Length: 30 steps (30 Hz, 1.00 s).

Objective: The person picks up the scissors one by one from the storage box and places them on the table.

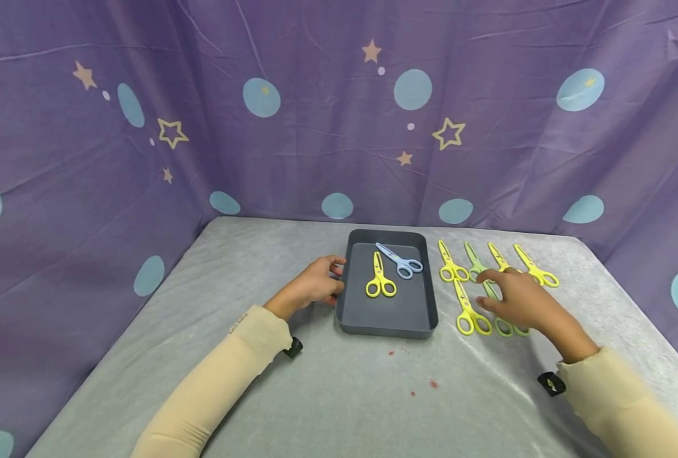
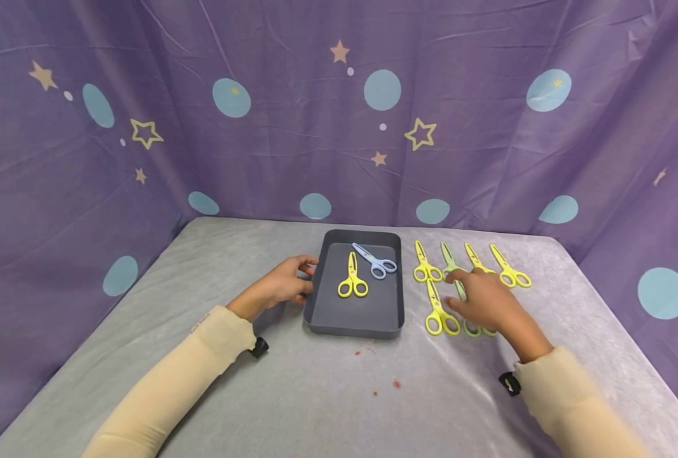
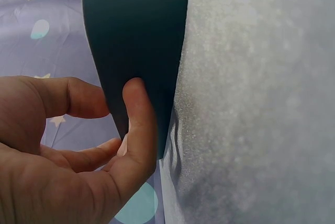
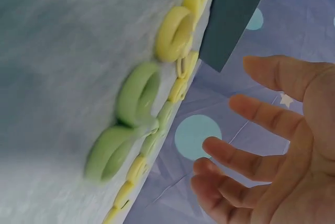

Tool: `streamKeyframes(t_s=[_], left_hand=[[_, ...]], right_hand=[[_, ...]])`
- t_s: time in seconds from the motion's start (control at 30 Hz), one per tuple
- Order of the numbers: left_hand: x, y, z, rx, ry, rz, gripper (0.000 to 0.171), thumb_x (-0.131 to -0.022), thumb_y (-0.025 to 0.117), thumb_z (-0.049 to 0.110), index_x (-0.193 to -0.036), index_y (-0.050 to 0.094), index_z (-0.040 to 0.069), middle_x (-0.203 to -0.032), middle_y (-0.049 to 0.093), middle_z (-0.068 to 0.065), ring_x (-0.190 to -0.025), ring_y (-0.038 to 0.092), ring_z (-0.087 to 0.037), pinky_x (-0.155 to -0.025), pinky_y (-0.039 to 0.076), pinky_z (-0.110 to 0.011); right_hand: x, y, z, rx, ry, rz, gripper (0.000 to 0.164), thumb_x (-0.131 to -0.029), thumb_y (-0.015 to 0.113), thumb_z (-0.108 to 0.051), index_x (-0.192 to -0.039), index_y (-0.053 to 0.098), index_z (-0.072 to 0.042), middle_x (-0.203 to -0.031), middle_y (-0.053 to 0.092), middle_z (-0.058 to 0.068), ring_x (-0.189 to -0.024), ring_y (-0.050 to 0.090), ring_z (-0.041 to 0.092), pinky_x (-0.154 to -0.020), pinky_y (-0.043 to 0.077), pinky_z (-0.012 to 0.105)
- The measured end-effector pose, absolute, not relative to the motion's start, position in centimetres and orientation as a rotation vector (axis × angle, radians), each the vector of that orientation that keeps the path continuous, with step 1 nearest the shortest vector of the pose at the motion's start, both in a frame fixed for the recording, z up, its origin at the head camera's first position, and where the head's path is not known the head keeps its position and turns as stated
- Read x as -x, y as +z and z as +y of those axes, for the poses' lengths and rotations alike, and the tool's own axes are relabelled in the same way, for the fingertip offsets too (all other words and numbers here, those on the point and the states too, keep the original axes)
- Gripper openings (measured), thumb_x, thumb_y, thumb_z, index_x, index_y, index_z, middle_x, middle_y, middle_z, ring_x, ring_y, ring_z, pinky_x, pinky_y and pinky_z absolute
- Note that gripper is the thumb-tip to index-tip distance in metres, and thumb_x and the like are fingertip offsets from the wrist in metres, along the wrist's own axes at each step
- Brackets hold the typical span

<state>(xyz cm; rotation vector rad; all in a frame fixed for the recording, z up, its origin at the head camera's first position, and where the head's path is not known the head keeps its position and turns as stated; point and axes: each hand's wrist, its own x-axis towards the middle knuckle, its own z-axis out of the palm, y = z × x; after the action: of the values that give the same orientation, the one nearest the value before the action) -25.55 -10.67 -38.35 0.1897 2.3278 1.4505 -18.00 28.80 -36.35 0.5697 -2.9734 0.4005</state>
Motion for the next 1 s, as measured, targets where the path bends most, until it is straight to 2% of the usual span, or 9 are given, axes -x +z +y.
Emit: streamKeyframes(t_s=[0.17,0.37,0.43,0.53,0.77,1.0], left_hand=[[25.5,-38.3,-10.7,-0.186,1.453,2.322,0.07,-0.089,0.057,-0.008,-0.155,0.039,0.005,-0.136,0.049,-0.019,-0.088,0.065,-0.027,-0.066,0.062,-0.042],[25.5,-38.3,-10.6,-0.192,1.463,2.319,0.07,-0.088,0.056,-0.009,-0.155,0.039,0.005,-0.136,0.048,-0.019,-0.085,0.062,-0.026,-0.065,0.062,-0.041],[25.5,-38.3,-10.6,-0.196,1.465,2.319,0.07,-0.088,0.056,-0.009,-0.154,0.039,0.005,-0.135,0.048,-0.02,-0.085,0.062,-0.026,-0.064,0.062,-0.041],[25.5,-38.3,-10.6,-0.196,1.465,2.32,0.07,-0.088,0.056,-0.009,-0.154,0.04,0.005,-0.135,0.047,-0.019,-0.085,0.061,-0.026,-0.065,0.062,-0.041],[25.5,-38.2,-10.6,-0.2,1.464,2.324,0.07,-0.088,0.056,-0.009,-0.155,0.039,0.004,-0.136,0.048,-0.02,-0.086,0.062,-0.025,-0.064,0.062,-0.041],[25.5,-38.4,-10.6,-0.202,1.469,2.321,0.071,-0.087,0.055,-0.01,-0.155,0.039,0.004,-0.136,0.049,-0.02,-0.085,0.061,-0.025,-0.064,0.062,-0.041]], right_hand=[[18.6,-36.0,27.5,-0.54,0.424,-2.948,0.043,-0.093,0.073,-0.028,-0.127,0.067,-0.004,-0.111,0.07,0.023,-0.103,0.063,0.044,-0.086,0.048,0.065],[19.3,-35.8,25.5,-0.491,0.412,-2.94,0.044,-0.093,0.072,-0.03,-0.13,0.066,-0.008,-0.111,0.065,0.026,-0.093,0.062,0.045,-0.069,0.052,0.06],[19.5,-35.7,24.8,-0.488,0.402,-2.932,0.044,-0.093,0.071,-0.03,-0.131,0.066,-0.008,-0.112,0.065,0.026,-0.095,0.062,0.045,-0.07,0.052,0.059],[20.1,-35.7,23.8,-0.5,0.396,-2.915,0.043,-0.093,0.07,-0.03,-0.13,0.066,-0.009,-0.114,0.066,0.025,-0.1,0.061,0.044,-0.079,0.049,0.061],[21.1,-35.8,21.4,-0.519,0.379,-2.897,0.044,-0.093,0.071,-0.034,-0.131,0.066,-0.013,-0.118,0.064,0.024,-0.098,0.059,0.049,-0.074,0.049,0.062],[21.7,-35.9,19.2,-0.564,0.338,-2.878,0.045,-0.092,0.075,-0.034,-0.132,0.067,-0.013,-0.118,0.064,0.022,-0.095,0.058,0.044,-0.078,0.049,0.059]])
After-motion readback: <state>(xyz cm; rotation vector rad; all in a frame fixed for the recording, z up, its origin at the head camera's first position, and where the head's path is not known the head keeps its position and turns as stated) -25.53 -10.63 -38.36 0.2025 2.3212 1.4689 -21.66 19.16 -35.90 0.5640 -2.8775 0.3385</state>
